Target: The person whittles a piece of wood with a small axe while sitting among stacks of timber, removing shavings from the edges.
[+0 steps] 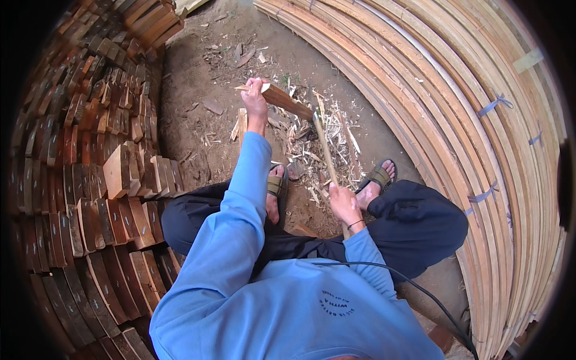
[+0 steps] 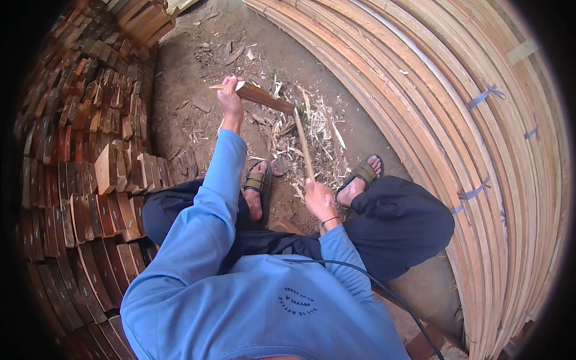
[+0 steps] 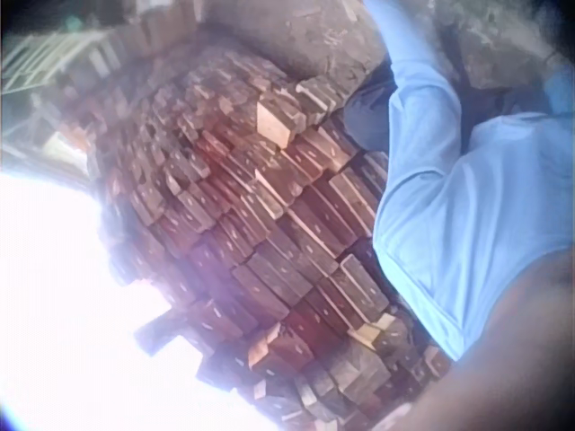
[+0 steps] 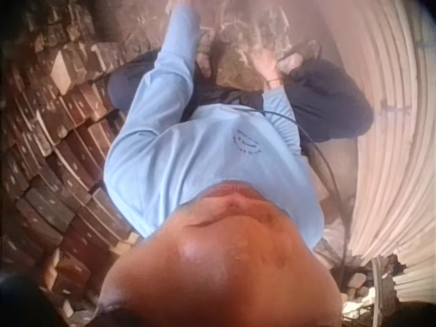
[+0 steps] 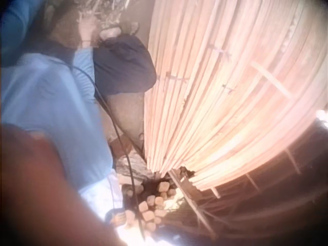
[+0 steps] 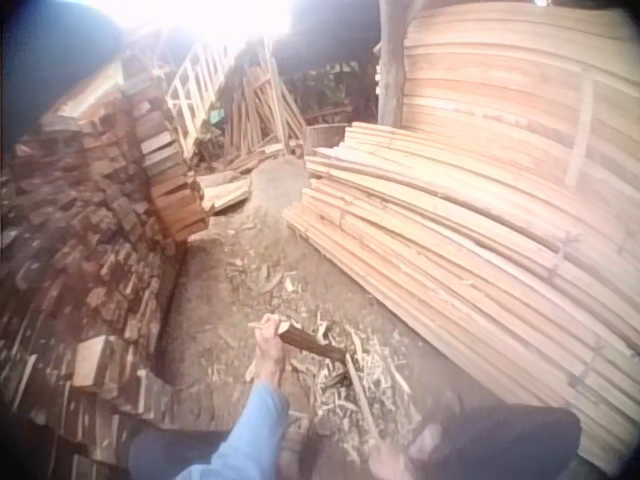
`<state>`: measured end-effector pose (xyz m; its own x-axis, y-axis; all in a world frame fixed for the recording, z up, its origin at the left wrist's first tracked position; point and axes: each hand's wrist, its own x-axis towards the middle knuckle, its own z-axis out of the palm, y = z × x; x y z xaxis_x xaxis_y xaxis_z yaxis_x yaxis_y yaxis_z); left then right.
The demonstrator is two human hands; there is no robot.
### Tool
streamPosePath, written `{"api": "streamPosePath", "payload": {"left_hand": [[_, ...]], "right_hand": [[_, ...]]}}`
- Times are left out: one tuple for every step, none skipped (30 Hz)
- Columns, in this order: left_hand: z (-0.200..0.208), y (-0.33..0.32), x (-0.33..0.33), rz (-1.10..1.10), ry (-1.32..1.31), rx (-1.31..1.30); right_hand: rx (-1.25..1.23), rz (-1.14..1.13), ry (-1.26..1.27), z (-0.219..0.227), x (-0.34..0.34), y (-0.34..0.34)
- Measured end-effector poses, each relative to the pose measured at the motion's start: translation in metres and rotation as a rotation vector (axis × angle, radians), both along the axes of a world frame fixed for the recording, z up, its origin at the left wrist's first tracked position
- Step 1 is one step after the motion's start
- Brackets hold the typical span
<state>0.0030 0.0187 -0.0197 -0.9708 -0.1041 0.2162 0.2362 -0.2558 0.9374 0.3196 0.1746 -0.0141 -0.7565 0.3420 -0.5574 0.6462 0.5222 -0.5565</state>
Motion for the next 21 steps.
{"api": "streamPosePath", "payload": {"left_hand": [[-0.001,-0.001,0.0,0.002,0.008,0.005],[-0.002,-0.001,-0.002,-0.001,-0.004,0.009],[-0.003,0.0,-0.003,0.0,-0.015,0.026],[-0.004,0.0,-0.003,0.002,-0.025,0.042],[-0.005,0.0,-0.007,0.001,-0.029,0.059],[-0.006,-0.001,-0.008,-0.002,-0.003,0.03],[-0.008,0.0,-0.008,0.002,-0.007,0.033],[-0.005,0.002,-0.008,0.006,-0.007,0.036],[-0.005,0.003,-0.007,0.006,-0.012,0.036],[-0.005,0.003,-0.005,0.013,0.004,0.032],[-0.005,0.003,-0.002,0.023,0.017,0.032],[-0.006,0.002,0.0,0.034,0.03,0.032],[-0.005,0.003,-0.001,0.03,0.015,0.038],[-0.004,-0.001,0.001,0.034,0.0,0.044],[-0.002,0.0,-0.002,0.029,-0.011,0.051],[0.0,0.0,-0.003,0.018,-0.044,0.051],[-0.001,0.0,0.0,0.023,-0.051,0.043],[0.001,0.005,-0.001,0.023,-0.048,0.038],[0.003,0.008,-0.002,0.027,-0.048,0.032],[0.002,0.005,-0.006,0.027,-0.039,0.045],[0.0,0.003,-0.009,0.035,-0.022,0.04]], "right_hand": [[-0.025,-0.027,0.014,0.016,-0.001,0.007],[-0.012,-0.048,0.129,0.022,-0.001,0.012],[0.001,-0.067,0.243,0.024,0.0,0.016],[-0.031,-0.082,0.226,0.028,0.0,0.014],[-0.063,-0.099,0.216,0.032,-0.003,0.01],[-0.094,-0.116,0.206,0.034,-0.004,0.008],[-0.101,-0.064,0.135,0.028,-0.002,0.007],[-0.107,-0.012,0.069,0.017,0.001,0.005],[-0.116,0.036,-0.003,0.004,0.006,0.002],[0.026,0.076,0.147,-0.007,0.011,0.001],[0.033,0.044,0.197,-0.001,0.009,0.001],[0.04,0.012,0.246,0.004,0.005,0.002],[0.048,-0.021,0.294,0.011,0.0,0.003],[-0.004,-0.06,0.303,0.037,-0.006,0.001],[-0.028,-0.052,0.314,0.039,-0.007,-0.003],[-0.052,-0.043,0.325,0.04,-0.008,-0.006],[-0.079,-0.034,0.332,0.041,-0.005,-0.01],[-0.025,0.006,0.259,0.015,-0.001,-0.015],[0.029,0.097,0.174,-0.007,0.003,-0.015],[0.026,0.12,0.158,-0.002,0.0,-0.014],[0.024,0.143,0.142,0.003,-0.004,-0.011]]}}
